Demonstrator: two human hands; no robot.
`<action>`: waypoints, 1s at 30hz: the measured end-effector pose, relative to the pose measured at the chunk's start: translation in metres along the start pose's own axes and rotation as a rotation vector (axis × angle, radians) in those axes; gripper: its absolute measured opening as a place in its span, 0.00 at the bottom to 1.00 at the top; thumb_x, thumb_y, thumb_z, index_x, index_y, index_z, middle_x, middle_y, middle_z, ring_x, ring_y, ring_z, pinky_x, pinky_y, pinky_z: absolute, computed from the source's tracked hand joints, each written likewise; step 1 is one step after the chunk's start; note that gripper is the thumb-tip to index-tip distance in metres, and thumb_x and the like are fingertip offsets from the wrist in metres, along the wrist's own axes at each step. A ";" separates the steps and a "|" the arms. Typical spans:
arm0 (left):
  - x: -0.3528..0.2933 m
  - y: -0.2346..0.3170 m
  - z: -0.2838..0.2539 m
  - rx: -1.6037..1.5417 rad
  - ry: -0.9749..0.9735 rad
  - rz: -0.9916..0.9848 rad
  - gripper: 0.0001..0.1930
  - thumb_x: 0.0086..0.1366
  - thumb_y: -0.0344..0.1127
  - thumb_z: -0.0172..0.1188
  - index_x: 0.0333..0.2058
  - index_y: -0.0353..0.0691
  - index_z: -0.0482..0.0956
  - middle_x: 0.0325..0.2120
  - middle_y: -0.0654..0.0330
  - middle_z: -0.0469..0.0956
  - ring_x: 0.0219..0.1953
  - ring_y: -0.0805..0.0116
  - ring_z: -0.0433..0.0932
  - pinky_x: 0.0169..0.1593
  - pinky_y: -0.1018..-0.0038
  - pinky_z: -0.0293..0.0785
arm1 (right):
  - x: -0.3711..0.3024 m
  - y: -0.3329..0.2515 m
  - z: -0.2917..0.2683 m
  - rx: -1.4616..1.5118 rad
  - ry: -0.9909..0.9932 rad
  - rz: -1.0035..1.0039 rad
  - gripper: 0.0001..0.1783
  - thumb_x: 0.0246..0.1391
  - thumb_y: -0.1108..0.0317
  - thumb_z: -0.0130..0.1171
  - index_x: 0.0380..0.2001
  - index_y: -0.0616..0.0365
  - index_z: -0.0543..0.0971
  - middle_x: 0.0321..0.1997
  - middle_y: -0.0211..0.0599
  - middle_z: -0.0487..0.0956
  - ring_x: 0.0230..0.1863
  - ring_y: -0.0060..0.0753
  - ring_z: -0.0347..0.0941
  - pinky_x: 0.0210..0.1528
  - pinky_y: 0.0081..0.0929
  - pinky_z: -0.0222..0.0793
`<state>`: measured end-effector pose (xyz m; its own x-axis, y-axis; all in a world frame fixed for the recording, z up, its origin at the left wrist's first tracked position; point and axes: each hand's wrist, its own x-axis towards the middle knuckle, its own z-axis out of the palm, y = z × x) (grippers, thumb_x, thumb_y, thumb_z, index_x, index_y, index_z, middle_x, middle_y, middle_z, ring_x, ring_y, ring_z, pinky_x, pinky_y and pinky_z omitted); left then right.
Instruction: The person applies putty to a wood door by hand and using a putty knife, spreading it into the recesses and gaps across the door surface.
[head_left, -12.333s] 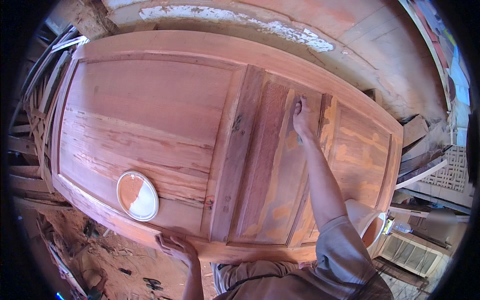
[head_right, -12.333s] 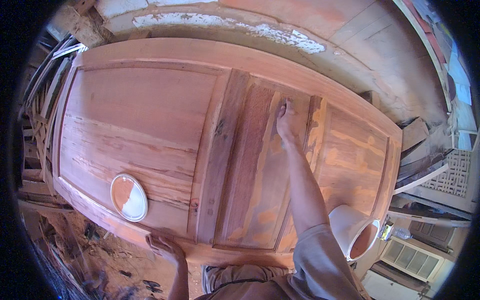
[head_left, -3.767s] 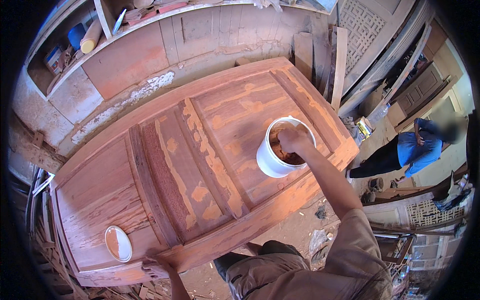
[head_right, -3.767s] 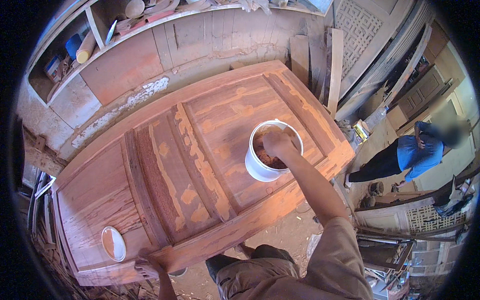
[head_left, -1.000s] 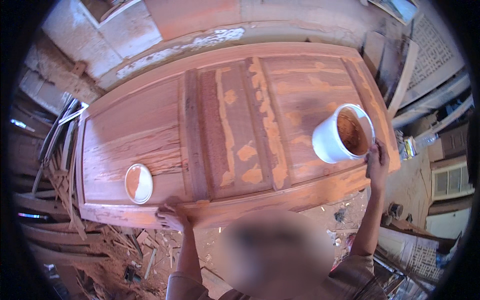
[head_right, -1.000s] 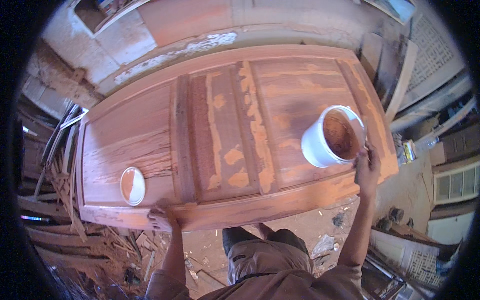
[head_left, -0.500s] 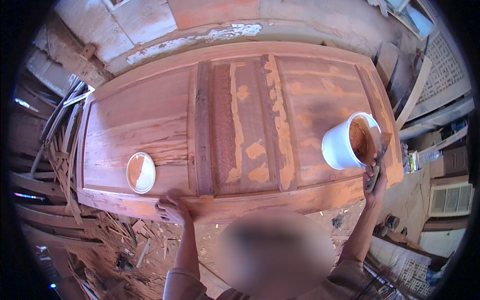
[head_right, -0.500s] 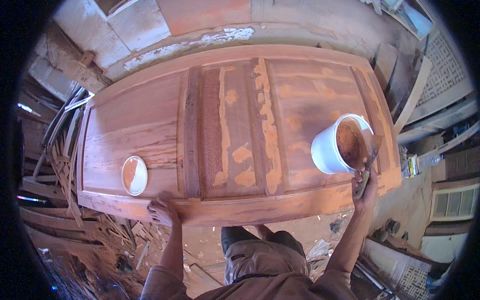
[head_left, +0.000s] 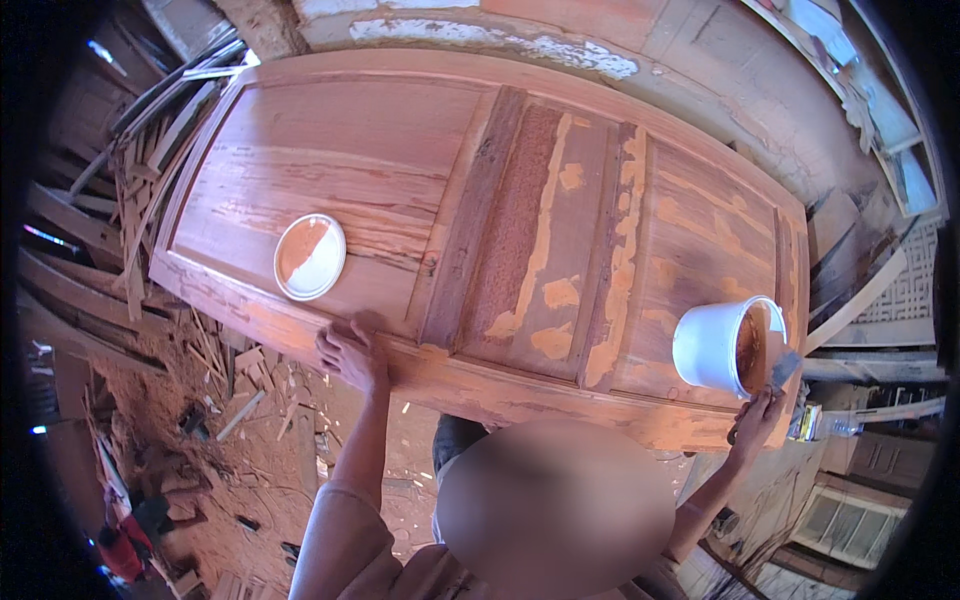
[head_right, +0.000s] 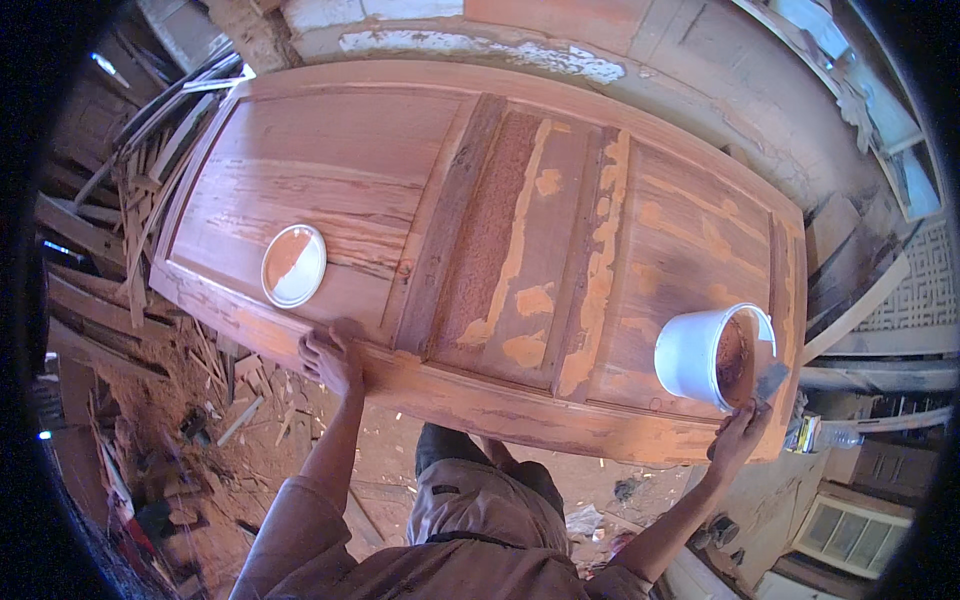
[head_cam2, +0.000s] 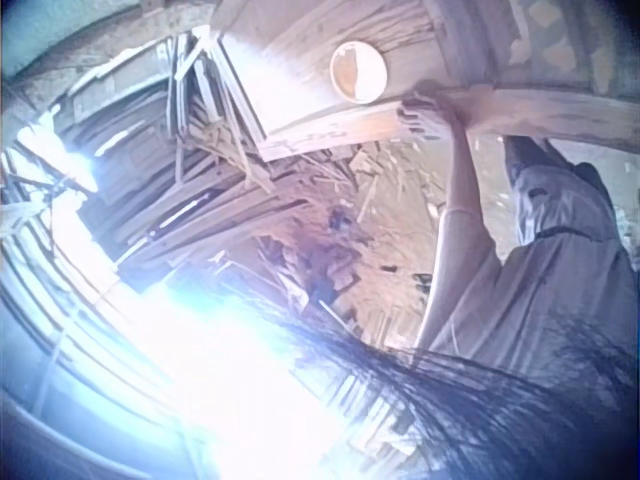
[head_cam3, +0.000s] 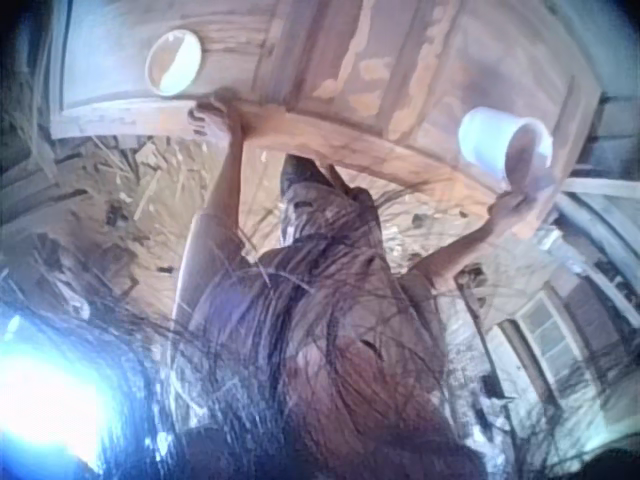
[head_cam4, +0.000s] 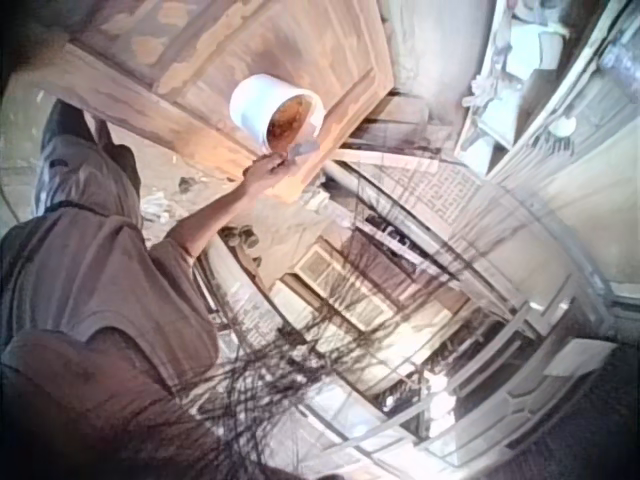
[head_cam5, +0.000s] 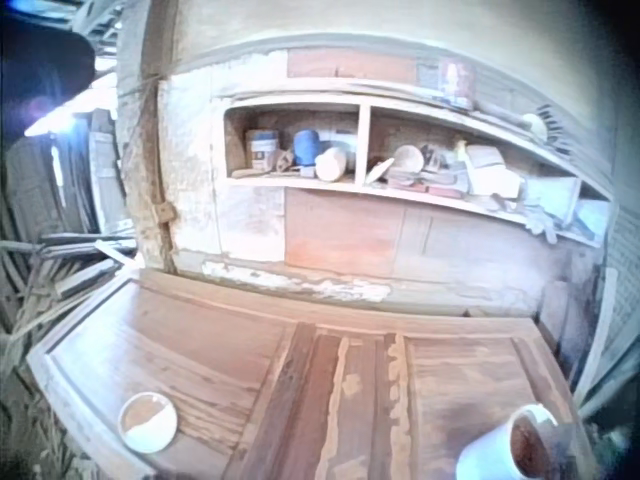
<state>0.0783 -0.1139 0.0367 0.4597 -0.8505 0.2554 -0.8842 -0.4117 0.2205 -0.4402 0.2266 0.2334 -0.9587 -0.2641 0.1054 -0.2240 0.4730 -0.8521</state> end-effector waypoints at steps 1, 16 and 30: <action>0.000 0.002 -0.002 0.005 0.002 -0.019 0.31 0.72 0.59 0.46 0.60 0.39 0.67 0.63 0.49 0.65 0.68 0.50 0.59 0.67 0.49 0.53 | 0.003 -0.006 0.005 0.028 -0.093 0.095 0.12 0.73 0.59 0.44 0.45 0.56 0.69 0.27 0.26 0.68 0.21 0.16 0.62 0.19 0.19 0.59; 0.004 0.012 -0.011 -0.091 -0.118 -0.079 0.33 0.70 0.55 0.51 0.64 0.36 0.63 0.68 0.48 0.58 0.73 0.50 0.49 0.72 0.48 0.40 | -0.089 -0.088 0.179 0.525 -0.622 0.316 0.14 0.71 0.59 0.50 0.56 0.47 0.70 0.34 0.27 0.69 0.29 0.20 0.65 0.29 0.19 0.63; 0.004 0.010 -0.006 -0.013 -0.159 -0.100 0.32 0.71 0.55 0.50 0.65 0.38 0.63 0.69 0.47 0.57 0.74 0.48 0.48 0.73 0.47 0.39 | -0.123 -0.087 0.352 -0.232 -1.200 -0.724 0.23 0.68 0.65 0.52 0.65 0.50 0.71 0.37 0.42 0.73 0.36 0.42 0.70 0.43 0.35 0.69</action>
<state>0.0720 -0.1199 0.0453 0.5259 -0.8468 0.0798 -0.8329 -0.4936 0.2503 -0.2412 -0.0781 0.1144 0.0799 -0.9900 -0.1166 -0.7294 0.0216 -0.6838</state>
